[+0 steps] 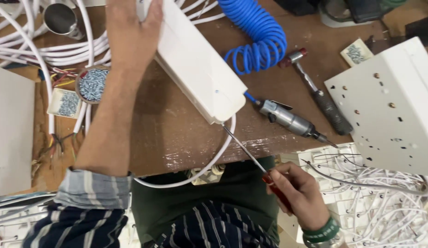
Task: Assembling white plastic electronic component boxes using screws and screwdrivers.
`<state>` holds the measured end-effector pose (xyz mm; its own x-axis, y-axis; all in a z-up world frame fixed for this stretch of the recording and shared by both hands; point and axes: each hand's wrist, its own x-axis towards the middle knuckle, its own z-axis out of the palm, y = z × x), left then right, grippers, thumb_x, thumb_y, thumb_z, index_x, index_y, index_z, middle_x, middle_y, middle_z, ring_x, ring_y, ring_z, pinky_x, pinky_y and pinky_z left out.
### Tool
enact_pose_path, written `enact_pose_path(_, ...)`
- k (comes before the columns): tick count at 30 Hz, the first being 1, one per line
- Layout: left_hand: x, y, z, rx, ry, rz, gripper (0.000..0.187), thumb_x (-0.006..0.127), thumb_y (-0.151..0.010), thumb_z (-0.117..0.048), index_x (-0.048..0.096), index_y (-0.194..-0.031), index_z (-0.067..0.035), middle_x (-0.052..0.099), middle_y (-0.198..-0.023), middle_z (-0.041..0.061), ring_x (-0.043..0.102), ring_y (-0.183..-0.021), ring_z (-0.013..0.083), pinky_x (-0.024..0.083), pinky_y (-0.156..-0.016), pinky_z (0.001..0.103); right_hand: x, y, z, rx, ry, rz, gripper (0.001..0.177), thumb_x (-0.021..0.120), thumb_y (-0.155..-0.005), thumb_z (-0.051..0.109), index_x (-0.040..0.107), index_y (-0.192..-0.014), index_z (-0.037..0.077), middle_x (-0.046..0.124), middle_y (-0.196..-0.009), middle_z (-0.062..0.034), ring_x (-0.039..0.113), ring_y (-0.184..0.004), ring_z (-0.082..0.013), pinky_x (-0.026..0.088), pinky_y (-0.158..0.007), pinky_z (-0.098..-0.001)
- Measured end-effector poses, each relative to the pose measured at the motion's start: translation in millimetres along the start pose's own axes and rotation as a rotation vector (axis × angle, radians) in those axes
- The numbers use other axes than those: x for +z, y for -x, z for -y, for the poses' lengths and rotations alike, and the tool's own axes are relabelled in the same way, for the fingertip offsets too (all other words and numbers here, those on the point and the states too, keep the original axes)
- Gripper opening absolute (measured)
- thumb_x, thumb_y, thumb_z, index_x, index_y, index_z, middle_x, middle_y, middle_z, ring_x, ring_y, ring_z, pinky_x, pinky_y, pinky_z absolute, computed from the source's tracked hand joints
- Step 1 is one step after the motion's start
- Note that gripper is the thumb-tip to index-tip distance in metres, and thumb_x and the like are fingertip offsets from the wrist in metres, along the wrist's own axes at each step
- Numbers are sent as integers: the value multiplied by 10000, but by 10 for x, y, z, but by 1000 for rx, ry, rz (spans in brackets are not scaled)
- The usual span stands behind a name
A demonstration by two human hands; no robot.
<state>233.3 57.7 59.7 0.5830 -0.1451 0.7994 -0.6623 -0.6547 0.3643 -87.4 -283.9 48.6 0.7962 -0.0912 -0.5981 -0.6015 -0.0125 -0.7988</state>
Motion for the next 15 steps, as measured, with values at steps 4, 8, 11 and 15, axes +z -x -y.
enact_pose_path(4,-129,-52,-105,-82,72,54,295,733,-1056,-80,609,-1294,44,676,-1221,243,645,-1159,446,519,-996,488,-79,104,36,-221,355,-13,302,736,-880,196,677,-1107,5,776,-741,-79,559,-532,-77,449,-473,-259)
enact_pose_path(8,-155,-50,-157,-51,51,32,288,734,-1052,-65,607,-1287,46,669,-1229,252,634,-1159,461,515,-1005,493,-57,191,-90,-347,424,-59,266,711,-928,180,700,-1137,16,750,-776,-68,643,-621,-64,528,-557,-235)
enact_pose_path(11,-139,-91,-184,-51,84,26,301,724,-1049,-45,607,-1313,40,665,-1255,254,635,-1174,459,517,-1015,486,-56,227,-239,-274,577,-206,292,722,-871,177,688,-1132,51,744,-733,-41,636,-536,-87,501,-507,-262)
enact_pose_path(15,-124,-19,-152,-75,74,51,271,744,-1090,-54,599,-1299,38,661,-1269,247,628,-1189,456,515,-1034,477,-176,319,-217,-442,434,-287,263,706,-910,158,712,-1148,46,759,-785,-55,628,-672,-69,510,-591,-257)
